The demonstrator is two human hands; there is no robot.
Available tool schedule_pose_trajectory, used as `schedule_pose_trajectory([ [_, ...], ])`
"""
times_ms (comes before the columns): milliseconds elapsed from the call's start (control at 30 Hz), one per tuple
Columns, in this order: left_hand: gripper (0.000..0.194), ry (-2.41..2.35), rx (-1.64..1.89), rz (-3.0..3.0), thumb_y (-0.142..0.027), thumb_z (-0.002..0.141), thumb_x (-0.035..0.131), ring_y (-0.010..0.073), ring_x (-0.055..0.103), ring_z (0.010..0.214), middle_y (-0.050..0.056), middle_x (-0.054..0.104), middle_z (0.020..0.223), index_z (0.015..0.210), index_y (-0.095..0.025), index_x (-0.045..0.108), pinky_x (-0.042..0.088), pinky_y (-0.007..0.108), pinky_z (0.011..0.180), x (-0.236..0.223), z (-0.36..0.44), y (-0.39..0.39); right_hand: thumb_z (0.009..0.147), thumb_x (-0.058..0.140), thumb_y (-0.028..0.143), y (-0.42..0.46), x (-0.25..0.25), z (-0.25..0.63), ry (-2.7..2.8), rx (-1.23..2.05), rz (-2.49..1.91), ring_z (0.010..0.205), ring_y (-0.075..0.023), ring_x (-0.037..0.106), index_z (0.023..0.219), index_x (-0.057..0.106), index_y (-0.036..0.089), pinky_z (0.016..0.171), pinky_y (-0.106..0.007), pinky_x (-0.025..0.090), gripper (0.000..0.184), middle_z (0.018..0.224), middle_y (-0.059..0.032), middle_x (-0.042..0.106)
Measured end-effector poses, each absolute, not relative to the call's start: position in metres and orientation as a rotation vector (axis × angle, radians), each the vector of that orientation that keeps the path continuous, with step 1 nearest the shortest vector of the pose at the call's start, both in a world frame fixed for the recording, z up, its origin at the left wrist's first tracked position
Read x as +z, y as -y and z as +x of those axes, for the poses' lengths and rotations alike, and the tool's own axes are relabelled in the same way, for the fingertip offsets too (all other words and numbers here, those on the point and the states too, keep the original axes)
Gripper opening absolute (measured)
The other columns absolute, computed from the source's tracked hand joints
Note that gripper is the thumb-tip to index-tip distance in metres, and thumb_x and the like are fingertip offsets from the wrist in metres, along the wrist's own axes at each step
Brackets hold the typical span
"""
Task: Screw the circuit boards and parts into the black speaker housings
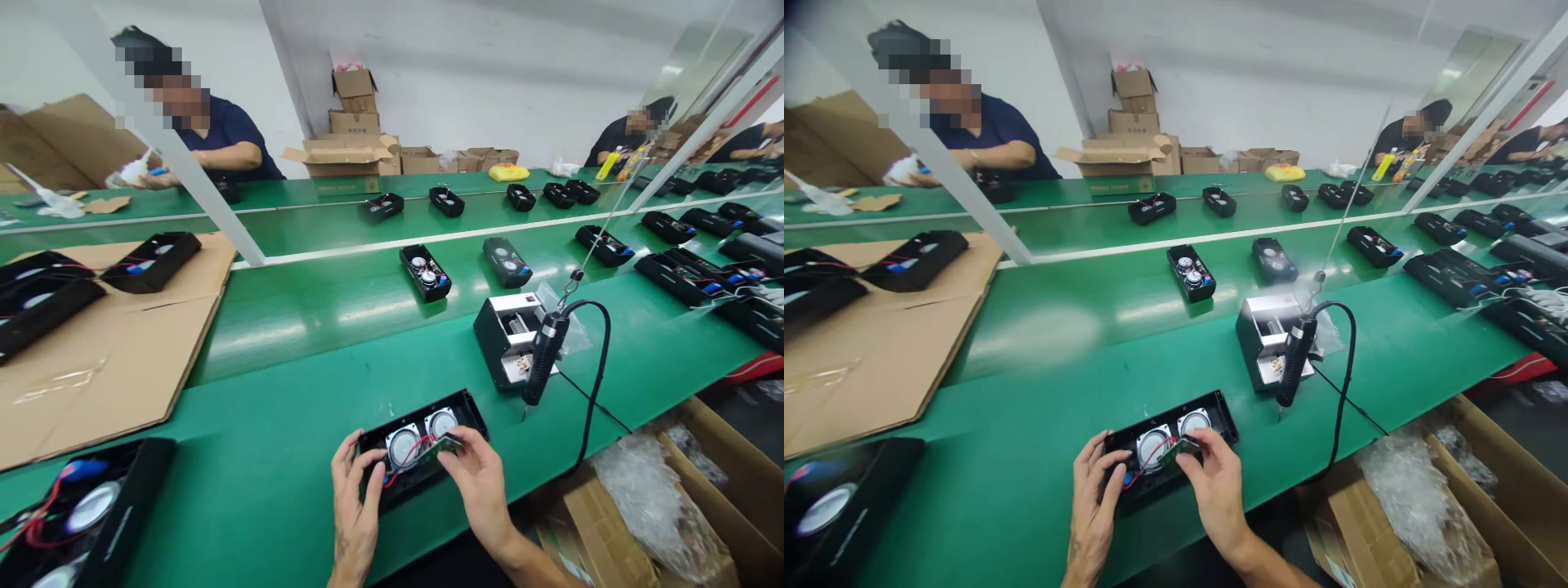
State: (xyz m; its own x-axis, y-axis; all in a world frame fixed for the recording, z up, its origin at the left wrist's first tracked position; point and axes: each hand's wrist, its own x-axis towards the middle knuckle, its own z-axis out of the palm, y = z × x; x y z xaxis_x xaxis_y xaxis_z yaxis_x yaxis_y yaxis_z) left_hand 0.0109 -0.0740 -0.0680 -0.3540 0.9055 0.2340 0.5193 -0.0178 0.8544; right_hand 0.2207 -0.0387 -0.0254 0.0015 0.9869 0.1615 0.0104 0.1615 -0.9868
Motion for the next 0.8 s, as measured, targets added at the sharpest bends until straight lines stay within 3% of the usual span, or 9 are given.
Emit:
schedule_pose_trajectory([
  [67, 0.032, -1.874, 1.296, 1.522, -0.048, 0.110, 0.051, 0.0314, 0.060, 0.145, 0.009, 0.057, 0.154, 0.111, -0.028, 0.077, 0.053, 0.060, 0.122, -0.062, 0.003, 0.074, 0.109, 0.066, 0.035, 0.018, -0.014, 0.218, 1.570, 0.991, -0.983, 0.098, -0.0231, 0.077, 0.119, 0.081, 0.026, 0.088, -0.037, 0.065, 0.021, 0.109, -0.0087, 0.079],
  [133, 0.028, -1.883, 1.276, 1.611, -0.045, 0.110, 0.052, 0.0321, 0.060, 0.144, 0.010, 0.058, 0.155, 0.117, -0.029, 0.075, 0.056, 0.061, 0.118, -0.054, -0.005, 0.074, 0.111, 0.060, 0.025, -0.001, -0.002, 0.221, 2.008, 0.846, -0.800, 0.092, -0.0203, 0.075, 0.118, 0.083, 0.028, 0.083, -0.034, 0.062, 0.025, 0.106, -0.0072, 0.081],
  [233, 0.023, -1.825, 1.215, 1.910, -0.041, 0.106, 0.062, 0.0360, 0.055, 0.151, 0.013, 0.055, 0.159, 0.122, -0.028, 0.071, 0.057, 0.063, 0.117, -0.040, -0.010, 0.073, 0.109, 0.062, 0.018, -0.019, 0.013, 0.231, 2.556, 0.594, -0.660, 0.083, -0.0198, 0.074, 0.118, 0.082, 0.024, 0.078, -0.032, 0.055, 0.023, 0.097, -0.0071, 0.083],
  [367, 0.036, -1.631, 0.954, 2.409, -0.044, 0.092, 0.082, 0.0467, 0.039, 0.161, 0.015, 0.054, 0.162, 0.122, -0.027, 0.072, 0.046, 0.077, 0.121, -0.031, -0.004, 0.066, 0.106, 0.066, 0.013, -0.020, 0.031, 0.236, 2.882, 0.489, -0.733, 0.081, -0.0197, 0.073, 0.109, 0.079, 0.019, 0.068, -0.030, 0.046, 0.015, 0.093, -0.0063, 0.083],
  [467, 0.041, -1.586, 0.819, 2.528, -0.034, 0.085, 0.088, 0.0483, 0.040, 0.160, 0.017, 0.058, 0.160, 0.121, -0.025, 0.072, 0.040, 0.080, 0.124, -0.032, 0.003, 0.060, 0.105, 0.062, 0.009, -0.017, 0.041, 0.234, 2.958, 0.473, -0.753, 0.086, -0.0210, 0.074, 0.109, 0.078, 0.016, 0.068, -0.032, 0.044, 0.018, 0.099, -0.0085, 0.083],
  [567, 0.035, -1.572, 0.825, 2.496, -0.033, 0.089, 0.084, 0.0448, 0.045, 0.158, 0.017, 0.060, 0.159, 0.121, -0.024, 0.071, 0.040, 0.078, 0.125, -0.031, 0.003, 0.057, 0.101, 0.063, 0.006, -0.019, 0.043, 0.238, 2.938, 0.567, -0.757, 0.093, -0.0217, 0.075, 0.117, 0.080, 0.019, 0.072, -0.031, 0.047, 0.027, 0.105, -0.0074, 0.084],
  [667, 0.019, -1.532, 0.869, 2.455, -0.025, 0.101, 0.067, 0.0379, 0.047, 0.159, 0.012, 0.067, 0.153, 0.119, -0.025, 0.072, 0.041, 0.073, 0.127, -0.025, 0.000, 0.057, 0.101, 0.062, 0.006, -0.023, 0.037, 0.245, 2.838, 0.687, -0.740, 0.095, -0.0202, 0.077, 0.120, 0.082, 0.026, 0.076, -0.029, 0.053, 0.034, 0.107, -0.0052, 0.086],
  [800, 0.032, -1.521, 0.972, 2.460, -0.009, 0.102, 0.054, 0.0328, 0.055, 0.154, 0.007, 0.077, 0.136, 0.120, -0.027, 0.073, 0.045, 0.067, 0.125, -0.027, -0.001, 0.052, 0.107, 0.061, 0.015, -0.029, 0.025, 0.250, 2.463, 0.792, -0.763, 0.093, -0.0210, 0.080, 0.120, 0.084, 0.023, 0.083, -0.032, 0.061, 0.027, 0.108, -0.0074, 0.087],
])
